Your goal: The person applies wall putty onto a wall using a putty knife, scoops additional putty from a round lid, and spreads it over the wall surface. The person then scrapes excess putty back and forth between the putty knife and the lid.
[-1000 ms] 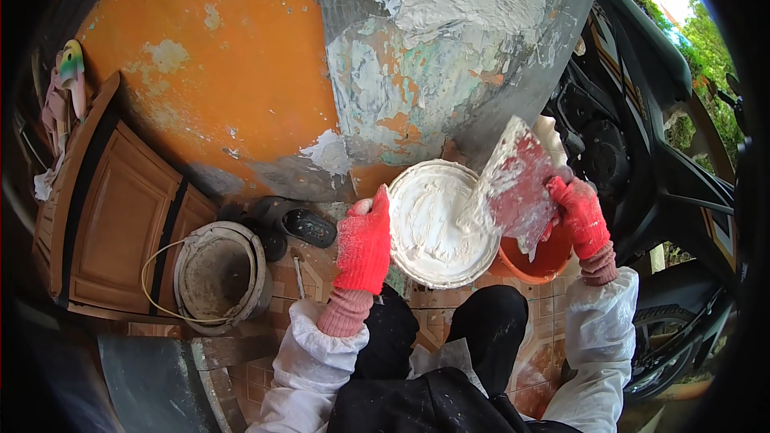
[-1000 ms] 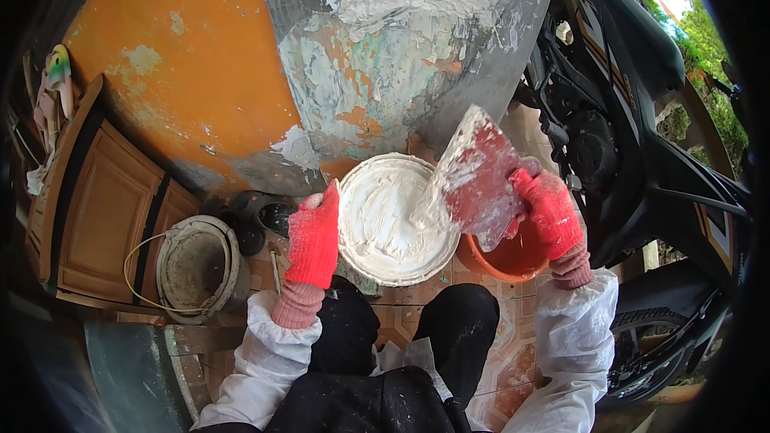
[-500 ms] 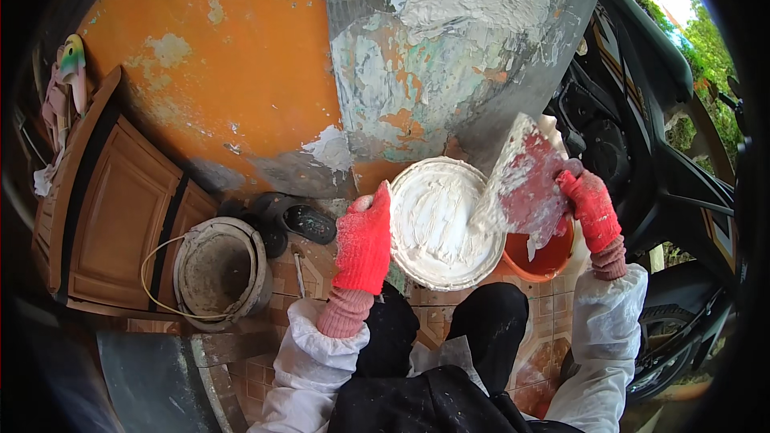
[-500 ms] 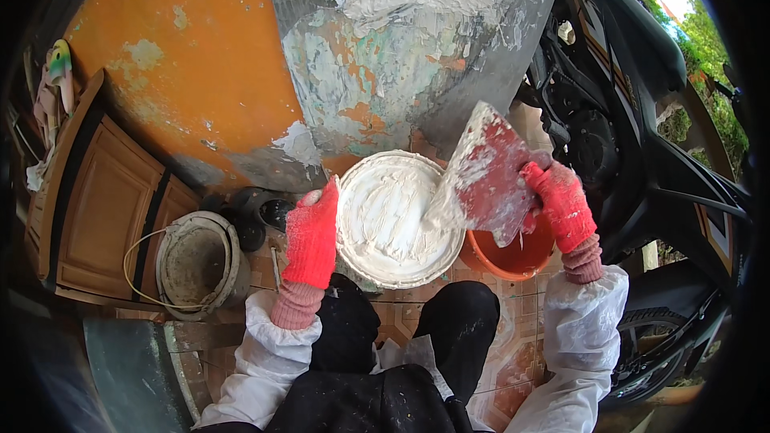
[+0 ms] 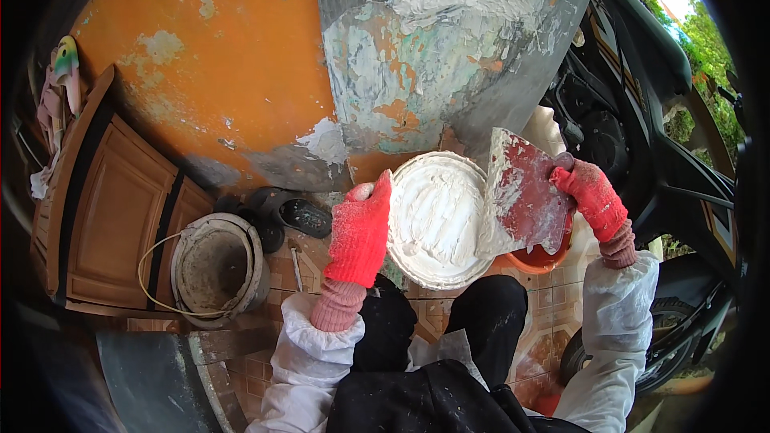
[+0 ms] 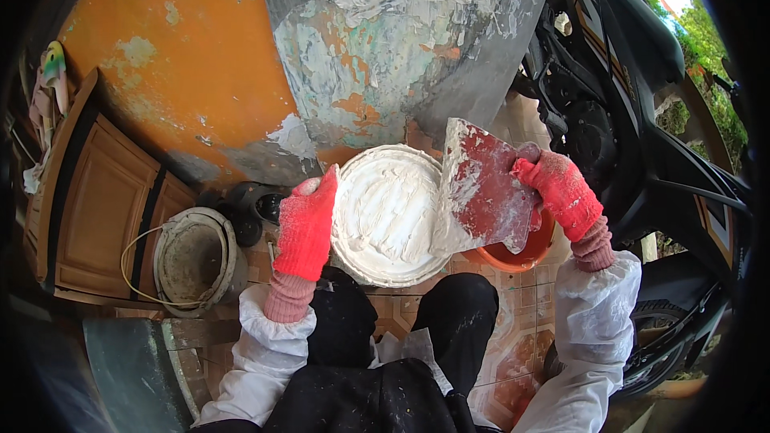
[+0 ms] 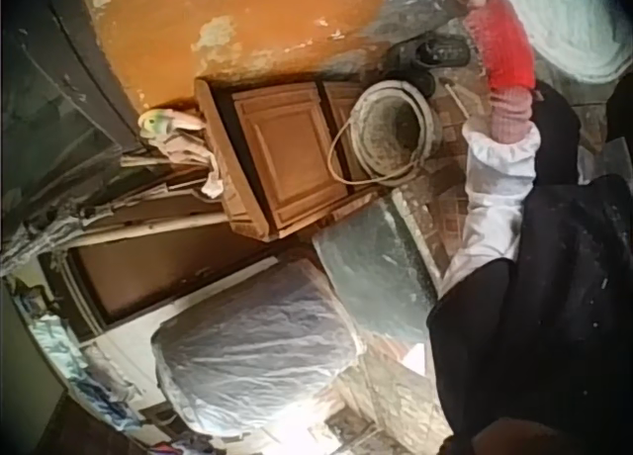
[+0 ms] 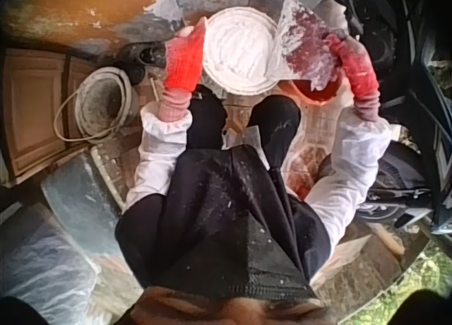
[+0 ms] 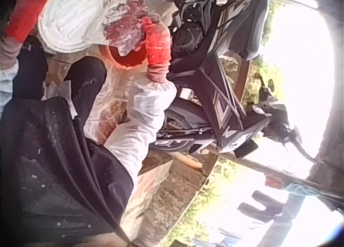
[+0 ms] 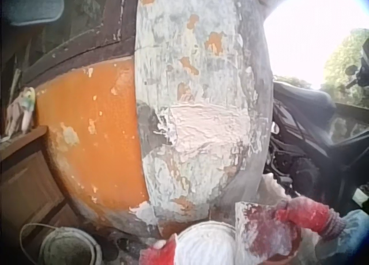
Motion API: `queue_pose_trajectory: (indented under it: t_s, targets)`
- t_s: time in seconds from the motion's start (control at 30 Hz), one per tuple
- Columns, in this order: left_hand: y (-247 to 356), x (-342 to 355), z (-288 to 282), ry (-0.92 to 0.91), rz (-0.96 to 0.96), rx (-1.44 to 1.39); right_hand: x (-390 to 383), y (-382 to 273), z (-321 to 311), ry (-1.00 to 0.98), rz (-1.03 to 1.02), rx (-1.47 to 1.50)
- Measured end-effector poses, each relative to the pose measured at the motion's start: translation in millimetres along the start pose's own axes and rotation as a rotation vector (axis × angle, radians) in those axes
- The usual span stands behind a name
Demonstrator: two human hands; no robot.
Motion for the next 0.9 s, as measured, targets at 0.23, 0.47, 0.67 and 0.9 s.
queue_pose_trajectory:
  t_s: [0.23, 0.47, 0.67, 0.9]
  targets:
    - [5.2, 4.3, 5.5, -0.075, 0.026, 0.081, 2.0, -12.2, -26.8, 0.047, -0.035, 0.067]
    - [4.9, 4.5, 9.6, -0.162, -0.021, 0.048, 0.7, -17.5, -30.2, 0.051, -0.060, -0.010]
    - [1.3, 5.7, 9.7, -0.106, -0.037, 0.129, -9.9, -10.2, 8.8, -0.070, -0.043, -0.043]
    - [-13.8, 13.1, 0.7, -0.005, -0.035, -0.049, -22.9, -9.5, 23.4, -0.023, 0.029, 0.022]
Point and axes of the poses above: each hand's wrist, its own x-axis towards the middle knuckle, its own z-axis out of the palm, y = z × x, the point moved 6 cm from there along x, towards the middle knuckle, and after that the axes turned 7 degrees about z, right-handed, at the moved point
